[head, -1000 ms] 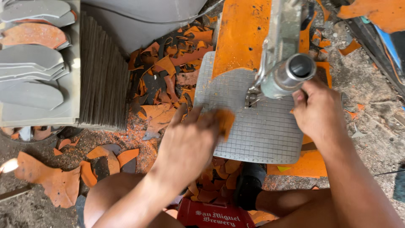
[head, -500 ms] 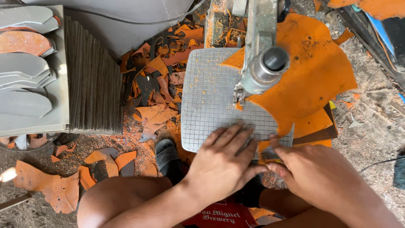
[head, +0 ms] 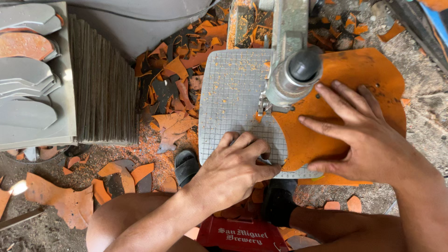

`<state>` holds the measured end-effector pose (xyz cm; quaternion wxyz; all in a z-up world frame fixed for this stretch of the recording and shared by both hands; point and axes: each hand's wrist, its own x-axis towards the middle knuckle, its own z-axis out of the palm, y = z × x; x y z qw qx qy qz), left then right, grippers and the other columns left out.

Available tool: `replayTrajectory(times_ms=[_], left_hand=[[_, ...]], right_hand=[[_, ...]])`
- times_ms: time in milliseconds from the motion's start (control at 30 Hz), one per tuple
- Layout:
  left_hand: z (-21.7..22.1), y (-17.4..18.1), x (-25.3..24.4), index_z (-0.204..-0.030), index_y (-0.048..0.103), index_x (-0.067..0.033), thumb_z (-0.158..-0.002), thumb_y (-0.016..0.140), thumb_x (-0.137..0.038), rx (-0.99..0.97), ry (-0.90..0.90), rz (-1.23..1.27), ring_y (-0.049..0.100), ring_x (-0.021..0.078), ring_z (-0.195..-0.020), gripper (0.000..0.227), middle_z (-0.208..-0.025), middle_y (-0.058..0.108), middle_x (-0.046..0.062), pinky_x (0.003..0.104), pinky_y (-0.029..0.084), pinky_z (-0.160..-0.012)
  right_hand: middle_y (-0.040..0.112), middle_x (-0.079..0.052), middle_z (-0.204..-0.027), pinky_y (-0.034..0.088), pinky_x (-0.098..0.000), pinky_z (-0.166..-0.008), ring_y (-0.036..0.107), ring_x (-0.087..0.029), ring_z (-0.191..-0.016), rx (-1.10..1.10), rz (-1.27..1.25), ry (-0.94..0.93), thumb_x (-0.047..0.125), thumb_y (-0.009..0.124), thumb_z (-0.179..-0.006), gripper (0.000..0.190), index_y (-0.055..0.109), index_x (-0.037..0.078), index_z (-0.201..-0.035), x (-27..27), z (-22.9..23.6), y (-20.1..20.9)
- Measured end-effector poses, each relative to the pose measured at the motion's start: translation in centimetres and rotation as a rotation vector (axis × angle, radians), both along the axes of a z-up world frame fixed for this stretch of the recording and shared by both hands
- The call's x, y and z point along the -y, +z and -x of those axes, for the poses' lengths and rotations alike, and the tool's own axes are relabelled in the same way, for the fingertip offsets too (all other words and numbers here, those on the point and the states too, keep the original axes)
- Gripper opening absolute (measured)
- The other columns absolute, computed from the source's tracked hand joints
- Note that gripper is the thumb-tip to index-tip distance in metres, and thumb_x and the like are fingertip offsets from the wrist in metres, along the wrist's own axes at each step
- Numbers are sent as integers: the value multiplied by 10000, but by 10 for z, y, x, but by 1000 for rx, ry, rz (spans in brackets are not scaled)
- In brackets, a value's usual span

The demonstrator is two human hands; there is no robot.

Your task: The person uses a vertical band saw to cut orange rubber sheets into curved shapes. They guide the material through the blade, rotate the piece to follow the cut line, and remove offcuts as they work.

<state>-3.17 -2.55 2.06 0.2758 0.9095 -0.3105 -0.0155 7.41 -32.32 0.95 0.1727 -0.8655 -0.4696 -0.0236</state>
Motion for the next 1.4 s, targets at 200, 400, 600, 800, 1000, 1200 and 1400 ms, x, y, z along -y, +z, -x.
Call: replayTrajectory(times_ms=[200,400,600,800,1000,1200,1400], left_hand=[[10,-1,10,-1094,790,-192,-771,719,-65,-37,-117,18,546,208,-1113,354,-1063,615,6,432,387,-1011],[-16,-11,-18,-1145,784,-193,-746,723,-12,170,107,30,563,200,-1199,442,-1266,664,-22,398,399,-994],[-45,-12,-38,-1133,794,-186,-715,750,-5,200,197,112,562,224,-1175,457,-1258,664,-6,402,442,-991],[-48,-12,-37,-1054,806,-191,-768,810,-55,134,277,187,597,240,-1059,317,-1074,660,8,400,464,-933],[-53,-17,-36,-1015,794,-153,-785,823,-69,148,301,244,634,262,-1004,247,-1022,659,29,420,513,-932],[-54,-19,-33,-1008,797,-149,-813,835,-94,146,340,252,657,246,-966,206,-982,657,25,417,533,-909],[-55,-18,-34,-998,801,-150,-796,829,-77,153,343,254,671,248,-954,217,-992,664,38,413,558,-876]], right_hand=[[320,-62,-1642,300,-590,-1146,321,-361,-1465,-38,376,-184,864,658,-538,925,611,396,-1334,14,29,13],[310,-158,-1627,333,-573,-1155,336,-438,-1440,-42,565,-363,897,615,-539,1028,554,465,-1470,23,39,-2],[215,-225,-1714,196,-713,-1196,134,-516,-1569,-14,254,-230,774,493,-818,862,479,281,-1525,-4,31,-7],[258,-219,-1637,86,-781,-1104,70,-529,-1486,16,291,-259,949,469,-621,1037,542,270,-1401,-13,2,-13],[283,-162,-1675,91,-784,-1150,97,-497,-1558,91,166,-153,995,400,-663,1078,535,242,-1424,-17,-22,-25],[345,-137,-1649,92,-756,-1195,159,-424,-1579,29,178,-143,974,452,-619,1082,535,263,-1431,-15,-46,-28],[401,-153,-1605,108,-708,-1248,196,-408,-1568,27,184,-151,972,482,-561,1105,563,269,-1410,-20,-55,-26]])
